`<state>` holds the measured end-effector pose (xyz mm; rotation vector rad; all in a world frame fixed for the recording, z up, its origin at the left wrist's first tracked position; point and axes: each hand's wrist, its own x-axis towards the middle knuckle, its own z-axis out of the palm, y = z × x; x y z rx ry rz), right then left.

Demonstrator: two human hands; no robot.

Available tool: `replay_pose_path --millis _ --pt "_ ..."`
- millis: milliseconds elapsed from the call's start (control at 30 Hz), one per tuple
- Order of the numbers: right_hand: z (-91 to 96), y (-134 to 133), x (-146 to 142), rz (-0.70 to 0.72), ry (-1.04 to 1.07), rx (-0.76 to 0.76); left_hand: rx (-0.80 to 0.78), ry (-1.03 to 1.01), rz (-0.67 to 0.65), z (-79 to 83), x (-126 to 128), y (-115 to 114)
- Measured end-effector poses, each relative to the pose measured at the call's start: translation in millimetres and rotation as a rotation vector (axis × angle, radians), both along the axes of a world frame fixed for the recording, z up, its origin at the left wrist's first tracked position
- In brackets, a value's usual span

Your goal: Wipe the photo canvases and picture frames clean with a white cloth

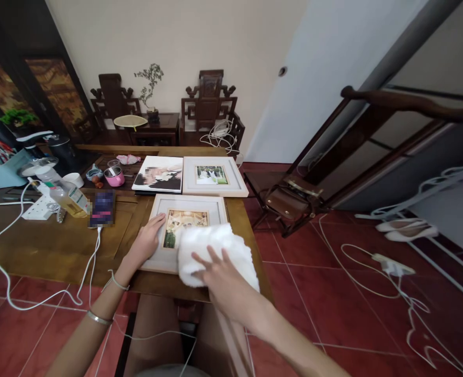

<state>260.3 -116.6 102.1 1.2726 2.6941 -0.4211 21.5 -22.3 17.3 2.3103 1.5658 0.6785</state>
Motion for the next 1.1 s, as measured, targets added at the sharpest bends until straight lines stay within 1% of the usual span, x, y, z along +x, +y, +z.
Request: replay_pose_path --millis 67,100,167,233,300,367,433,533,600,667,733,800,867,933,1000,1033,1100 --pt "2.2 -16 -2 0.056 0.075 -0.044 0.015 0.023 0.004 2.1 0 -1" --pt "-0.3 -20 -4 0.073 0.110 -0.041 0.022 0.036 0.001 3.5 1 -2" --pt "-11.4 -20 -8 0.063 0.160 0.013 0.036 0.066 -0.020 6.0 1 -3" --pt "-26.3 -10 -11 0.009 0.196 0.115 0.047 0.094 -0.049 7.2 2 -3" --pt "-38.7 9 -10 -0.050 0.205 0.214 0.036 0.123 -0.066 6.9 2 -2" --pt "-45.4 34 -6 -0.110 0.165 0.300 0.002 0.149 -0.062 5.9 2 -1" --pt "-46.4 63 0 -0.178 0.098 0.388 -0.031 0.162 -0.054 5.0 2 0" --pt "-44.1 105 4 -0.272 0.017 0.507 -0.040 0.150 -0.058 5.1 2 2" --pt "-43.8 124 1 -0.299 -0.025 0.528 -0.033 0.138 -0.060 5.8 2 2" --pt "-44.4 130 -5 -0.299 -0.071 0.495 -0.027 0.131 -0.052 6.5 2 2" --pt "-43.1 120 -12 -0.273 -0.108 0.430 -0.015 0.128 -0.044 6.7 3 1" --pt "-36.0 96 -15 -0.230 -0.120 0.349 0.007 0.130 -0.043 6.2 3 1" --pt "-21.7 65 -15 -0.167 -0.113 0.228 0.027 0.134 -0.043 5.2 4 0" --pt "-3.4 32 -13 -0.092 -0.091 0.057 0.043 0.139 -0.044 3.9 4 0" --pt "11.5 4 -12 -0.015 -0.058 -0.077 0.058 0.144 -0.049 2.9 4 0" --pt "15.5 -6 -12 0.019 -0.042 -0.117 0.064 0.147 -0.052 2.7 4 0" --pt "14.8 -20 -15 0.053 -0.007 -0.128 0.072 0.154 -0.057 3.0 4 0"
